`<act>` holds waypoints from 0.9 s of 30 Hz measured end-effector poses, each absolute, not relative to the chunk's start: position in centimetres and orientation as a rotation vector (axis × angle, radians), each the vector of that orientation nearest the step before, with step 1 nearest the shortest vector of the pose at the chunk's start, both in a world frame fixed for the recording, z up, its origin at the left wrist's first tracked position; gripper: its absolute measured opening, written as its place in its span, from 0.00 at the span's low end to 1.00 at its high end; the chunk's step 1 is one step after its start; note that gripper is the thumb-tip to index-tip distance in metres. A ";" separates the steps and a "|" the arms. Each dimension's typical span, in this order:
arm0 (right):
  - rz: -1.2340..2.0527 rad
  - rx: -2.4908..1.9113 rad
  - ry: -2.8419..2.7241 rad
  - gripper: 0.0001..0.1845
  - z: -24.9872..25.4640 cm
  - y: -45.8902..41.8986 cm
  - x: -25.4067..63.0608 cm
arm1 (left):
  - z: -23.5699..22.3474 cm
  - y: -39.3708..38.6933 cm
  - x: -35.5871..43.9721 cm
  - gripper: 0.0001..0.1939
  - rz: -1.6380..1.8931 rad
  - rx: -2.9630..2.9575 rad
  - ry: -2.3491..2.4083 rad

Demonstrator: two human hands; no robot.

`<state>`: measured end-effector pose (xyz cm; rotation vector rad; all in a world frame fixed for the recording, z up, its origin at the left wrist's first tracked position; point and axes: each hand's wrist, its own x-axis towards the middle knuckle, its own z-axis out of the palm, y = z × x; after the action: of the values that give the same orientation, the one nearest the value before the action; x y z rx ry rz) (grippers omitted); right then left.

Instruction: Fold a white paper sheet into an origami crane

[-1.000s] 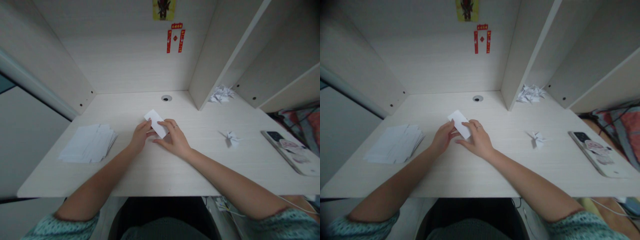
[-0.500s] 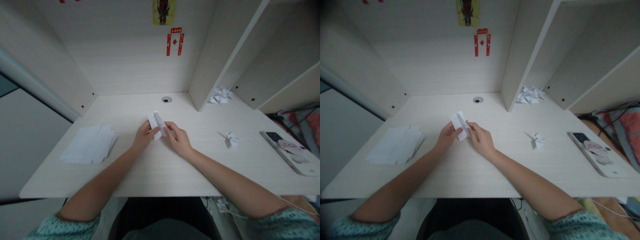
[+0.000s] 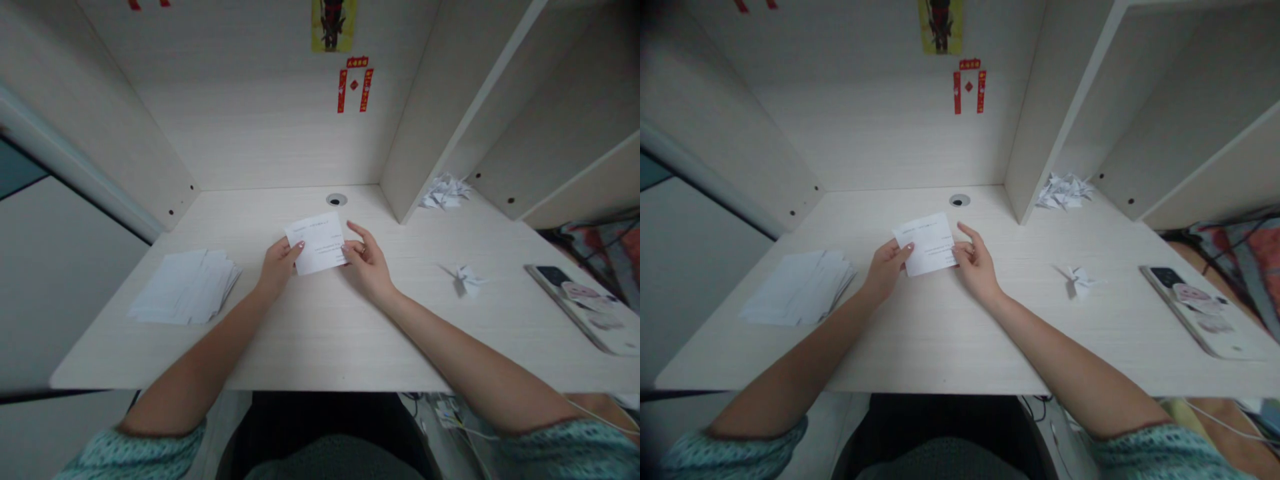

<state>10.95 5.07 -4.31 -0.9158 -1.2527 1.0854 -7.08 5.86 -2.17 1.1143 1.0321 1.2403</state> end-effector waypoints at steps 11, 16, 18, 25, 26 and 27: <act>0.889 -0.762 -1.718 0.23 -3.4 5.1 12.8 | -2.2 5.7 -7.0 0.23 1.195 1.005 0.942; 0.974 -0.787 -1.645 0.19 -3.7 5.5 12.5 | -2.2 5.8 -7.1 0.22 1.175 0.966 0.904; 0.983 -0.771 -1.648 0.15 -3.6 5.6 12.4 | -2.2 5.9 -7.2 0.22 1.168 0.987 0.914; 0.993 -0.850 -1.438 0.11 -3.1 5.8 12.4 | -1.6 5.5 -7.4 0.21 0.932 0.962 1.015; 1.005 -0.879 -1.401 0.13 -3.1 5.9 12.4 | -1.6 5.4 -7.4 0.20 0.898 0.942 1.001; 1.020 -0.911 -1.368 0.15 -3.1 5.9 12.4 | -1.6 5.4 -7.3 0.20 0.874 0.925 0.984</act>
<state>12.42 5.91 -3.13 -0.9110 -1.3682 1.0205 -7.35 5.40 -1.56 0.9252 0.9838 0.8736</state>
